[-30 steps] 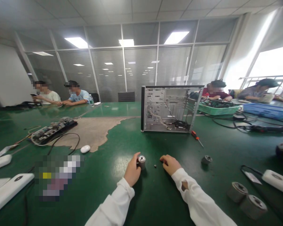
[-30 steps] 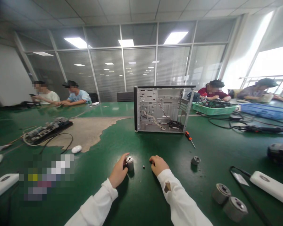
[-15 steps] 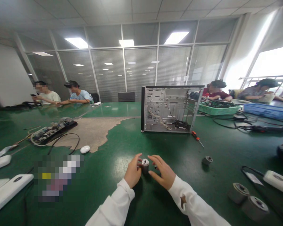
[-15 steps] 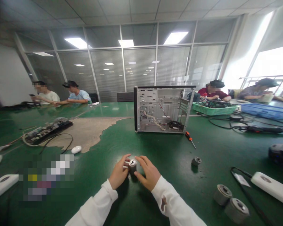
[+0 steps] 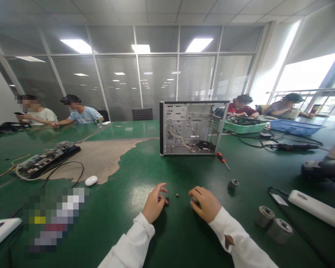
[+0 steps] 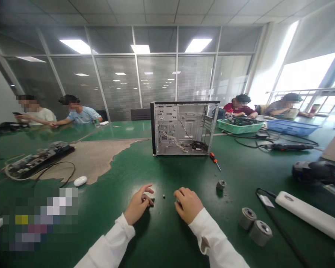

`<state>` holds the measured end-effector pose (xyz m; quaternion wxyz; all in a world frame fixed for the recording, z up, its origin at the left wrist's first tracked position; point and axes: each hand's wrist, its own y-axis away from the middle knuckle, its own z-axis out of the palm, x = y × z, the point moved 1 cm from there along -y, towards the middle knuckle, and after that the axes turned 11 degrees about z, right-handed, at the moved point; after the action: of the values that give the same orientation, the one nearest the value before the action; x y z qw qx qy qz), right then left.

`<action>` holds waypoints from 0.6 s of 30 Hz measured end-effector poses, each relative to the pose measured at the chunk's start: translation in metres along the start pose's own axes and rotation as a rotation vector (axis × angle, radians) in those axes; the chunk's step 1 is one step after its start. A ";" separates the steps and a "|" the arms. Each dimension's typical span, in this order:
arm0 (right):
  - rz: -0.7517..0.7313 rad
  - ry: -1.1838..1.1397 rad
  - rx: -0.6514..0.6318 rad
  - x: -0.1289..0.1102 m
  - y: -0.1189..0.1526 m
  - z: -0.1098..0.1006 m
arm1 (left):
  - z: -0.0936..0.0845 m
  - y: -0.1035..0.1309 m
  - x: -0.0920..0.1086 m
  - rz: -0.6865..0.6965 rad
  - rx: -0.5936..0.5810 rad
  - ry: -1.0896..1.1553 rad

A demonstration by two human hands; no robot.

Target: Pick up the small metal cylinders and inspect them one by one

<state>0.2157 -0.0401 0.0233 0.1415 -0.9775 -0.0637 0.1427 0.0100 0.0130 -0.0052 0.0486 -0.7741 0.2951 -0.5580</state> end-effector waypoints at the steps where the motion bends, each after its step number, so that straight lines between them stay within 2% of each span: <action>1: 0.050 0.051 0.011 0.014 0.003 -0.003 | -0.001 0.000 0.000 0.003 0.005 -0.008; 6: 0.276 0.333 0.036 0.084 0.021 -0.022 | -0.001 -0.001 0.004 0.021 0.007 -0.027; 9: 0.386 0.447 0.031 0.111 0.030 -0.032 | -0.001 -0.001 0.006 0.028 0.012 -0.031; 13: 0.461 0.522 0.003 0.125 0.036 -0.038 | -0.002 -0.001 0.005 0.036 0.023 -0.035; 18: 0.523 0.558 -0.025 0.128 0.041 -0.043 | -0.004 -0.001 0.006 0.026 0.033 -0.028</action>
<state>0.3535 -0.0692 0.0168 0.1003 -0.9637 0.2272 -0.0983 0.0083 0.0120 0.0015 0.0730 -0.7770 0.2952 -0.5511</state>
